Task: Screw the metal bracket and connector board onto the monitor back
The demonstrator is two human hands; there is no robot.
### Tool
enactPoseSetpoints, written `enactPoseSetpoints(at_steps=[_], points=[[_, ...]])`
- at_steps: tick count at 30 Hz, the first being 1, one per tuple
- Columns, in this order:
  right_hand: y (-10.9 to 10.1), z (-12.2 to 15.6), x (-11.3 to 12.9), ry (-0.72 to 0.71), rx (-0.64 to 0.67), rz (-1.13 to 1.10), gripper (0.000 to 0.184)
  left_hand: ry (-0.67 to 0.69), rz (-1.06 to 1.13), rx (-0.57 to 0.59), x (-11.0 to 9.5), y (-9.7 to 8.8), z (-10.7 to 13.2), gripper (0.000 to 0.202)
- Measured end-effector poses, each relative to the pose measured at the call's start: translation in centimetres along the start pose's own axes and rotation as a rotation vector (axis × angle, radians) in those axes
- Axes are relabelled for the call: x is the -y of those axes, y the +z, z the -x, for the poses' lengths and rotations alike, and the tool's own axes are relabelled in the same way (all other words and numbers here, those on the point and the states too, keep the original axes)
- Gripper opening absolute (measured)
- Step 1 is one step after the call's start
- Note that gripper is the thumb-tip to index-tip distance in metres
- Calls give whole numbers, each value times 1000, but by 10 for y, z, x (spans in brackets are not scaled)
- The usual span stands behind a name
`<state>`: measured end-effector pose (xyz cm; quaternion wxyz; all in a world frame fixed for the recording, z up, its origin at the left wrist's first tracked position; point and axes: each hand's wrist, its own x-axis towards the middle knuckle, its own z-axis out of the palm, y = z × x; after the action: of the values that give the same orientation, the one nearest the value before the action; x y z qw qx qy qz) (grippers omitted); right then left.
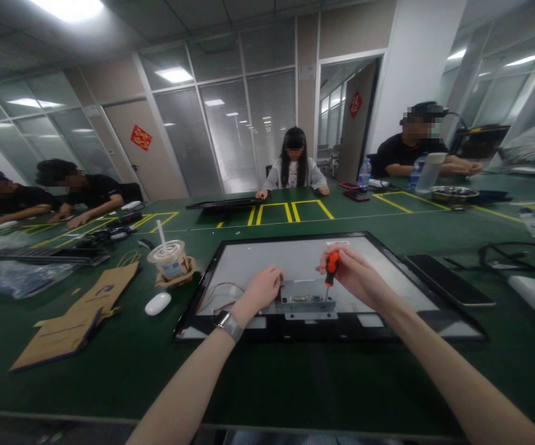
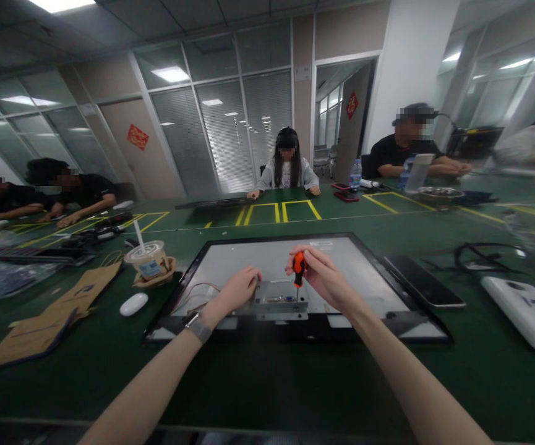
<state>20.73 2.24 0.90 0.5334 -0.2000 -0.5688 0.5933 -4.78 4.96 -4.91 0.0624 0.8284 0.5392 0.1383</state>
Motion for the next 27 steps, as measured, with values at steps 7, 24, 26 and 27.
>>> enactPoseSetpoints(at_steps=[7,24,26,27], points=[[-2,-2,10,-4,-38,21,23,9,-4,-9,-1,0,1,26],[-11,-2,0,-74,-166,93,21,4,6,-9,-2,-2,2,25],[-11,-3,0,-69,-173,90,24,6,1,-6,-2,-1,2,26],[-11,-2,0,-63,-173,86,24,7,-4,-6,-1,-1,1,26]])
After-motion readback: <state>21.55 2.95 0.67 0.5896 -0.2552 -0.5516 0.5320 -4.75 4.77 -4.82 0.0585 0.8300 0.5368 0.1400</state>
